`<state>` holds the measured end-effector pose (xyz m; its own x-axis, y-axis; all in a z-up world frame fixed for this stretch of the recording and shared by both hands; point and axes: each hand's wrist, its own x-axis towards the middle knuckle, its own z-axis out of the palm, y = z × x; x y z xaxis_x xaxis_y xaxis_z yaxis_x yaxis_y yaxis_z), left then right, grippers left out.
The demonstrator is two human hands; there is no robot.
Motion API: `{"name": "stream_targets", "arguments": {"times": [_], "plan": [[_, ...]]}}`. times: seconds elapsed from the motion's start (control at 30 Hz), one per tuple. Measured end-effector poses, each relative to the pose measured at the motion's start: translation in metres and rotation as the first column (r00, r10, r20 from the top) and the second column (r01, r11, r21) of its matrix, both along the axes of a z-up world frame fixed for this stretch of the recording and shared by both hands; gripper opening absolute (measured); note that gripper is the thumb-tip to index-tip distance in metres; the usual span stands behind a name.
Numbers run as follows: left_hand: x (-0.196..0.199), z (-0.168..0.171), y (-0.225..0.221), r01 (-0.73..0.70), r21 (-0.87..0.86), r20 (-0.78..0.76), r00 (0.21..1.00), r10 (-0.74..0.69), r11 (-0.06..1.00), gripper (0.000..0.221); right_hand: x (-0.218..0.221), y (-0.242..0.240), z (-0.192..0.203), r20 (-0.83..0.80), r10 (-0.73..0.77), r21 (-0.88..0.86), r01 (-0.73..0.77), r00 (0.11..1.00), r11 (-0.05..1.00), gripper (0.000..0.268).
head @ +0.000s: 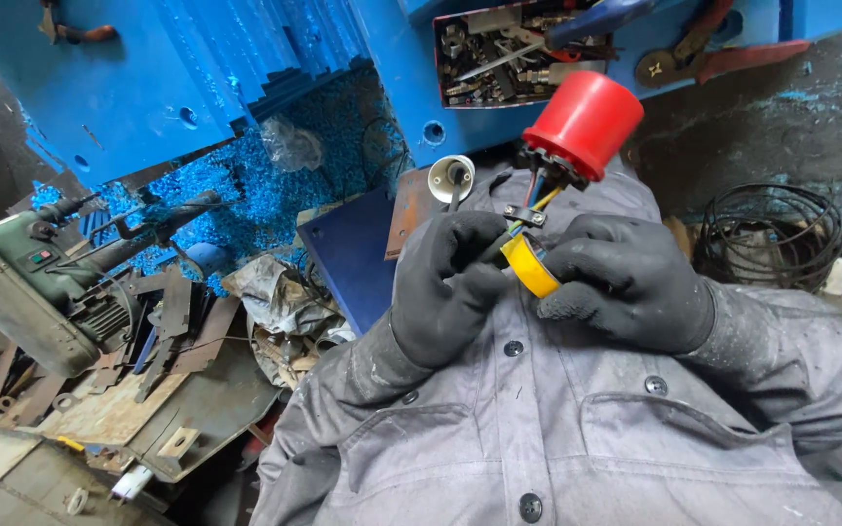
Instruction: Wiring and assembling an industrial electrical plug using a screwdriver and electric drill.
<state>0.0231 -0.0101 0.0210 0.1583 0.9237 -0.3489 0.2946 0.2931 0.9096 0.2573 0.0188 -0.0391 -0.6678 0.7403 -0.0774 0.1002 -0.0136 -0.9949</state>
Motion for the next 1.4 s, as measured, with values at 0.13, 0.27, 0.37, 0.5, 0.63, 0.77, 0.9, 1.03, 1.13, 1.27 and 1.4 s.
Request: {"name": "stream_targets", "arguments": {"times": [0.13,0.27,0.37,0.5,0.63,0.77,0.9,1.03,1.13,1.27,1.4], "plan": [[0.002,0.002,-0.001,-0.061,-0.085,0.011,0.998,0.062,0.994,0.027,-0.004,0.002,0.005,0.02,0.0,0.047,-0.001,1.0,0.999,0.034],[-0.003,-0.008,-0.006,-0.06,-0.057,-0.061,0.997,0.057,0.997,0.016,-0.008,0.003,0.004,-0.002,0.004,0.058,-0.004,1.0,0.998,0.036],[-0.001,-0.007,-0.002,0.087,0.155,-0.269,0.962,-0.043,0.984,0.015,-0.011,0.0,0.0,0.011,0.016,-0.011,-0.016,1.0,1.0,0.034],[0.002,-0.013,0.004,0.101,0.304,-0.348,0.937,0.011,0.947,0.016,-0.014,0.004,-0.004,0.057,0.054,-0.077,-0.05,0.997,0.996,0.034],[-0.005,-0.021,0.003,0.125,0.428,-0.325,0.946,0.023,0.895,0.012,-0.017,-0.004,-0.023,0.036,-0.004,-0.096,0.008,0.999,0.995,0.032],[-0.017,-0.003,0.018,0.44,0.264,-0.336,0.876,-0.346,0.858,0.013,-0.019,-0.019,-0.043,-0.029,-0.101,0.092,0.103,0.994,0.99,0.033],[-0.009,0.012,0.026,0.5,0.482,-0.472,0.84,-0.268,0.719,0.014,-0.025,-0.008,-0.05,-0.13,-0.116,0.225,0.143,0.985,0.964,0.039],[-0.007,0.013,0.036,0.477,0.698,-0.5,0.858,-0.113,0.535,0.024,-0.034,0.022,-0.036,-0.302,-0.011,-0.088,-0.016,0.953,0.996,0.036],[-0.01,0.006,0.032,0.487,0.693,-0.516,0.85,-0.107,0.531,0.028,-0.034,0.032,-0.05,-0.409,0.036,-0.32,-0.181,0.912,0.93,0.042],[-0.013,0.004,0.032,0.447,0.716,-0.455,0.881,-0.127,0.536,0.025,-0.025,0.065,-0.033,-0.606,0.068,-0.413,-0.387,0.792,0.825,0.051],[-0.015,0.013,0.03,0.529,0.704,-0.478,0.846,-0.236,0.473,0.025,-0.011,0.112,-0.046,-0.532,0.482,0.12,-0.501,0.696,0.857,0.045]]}}
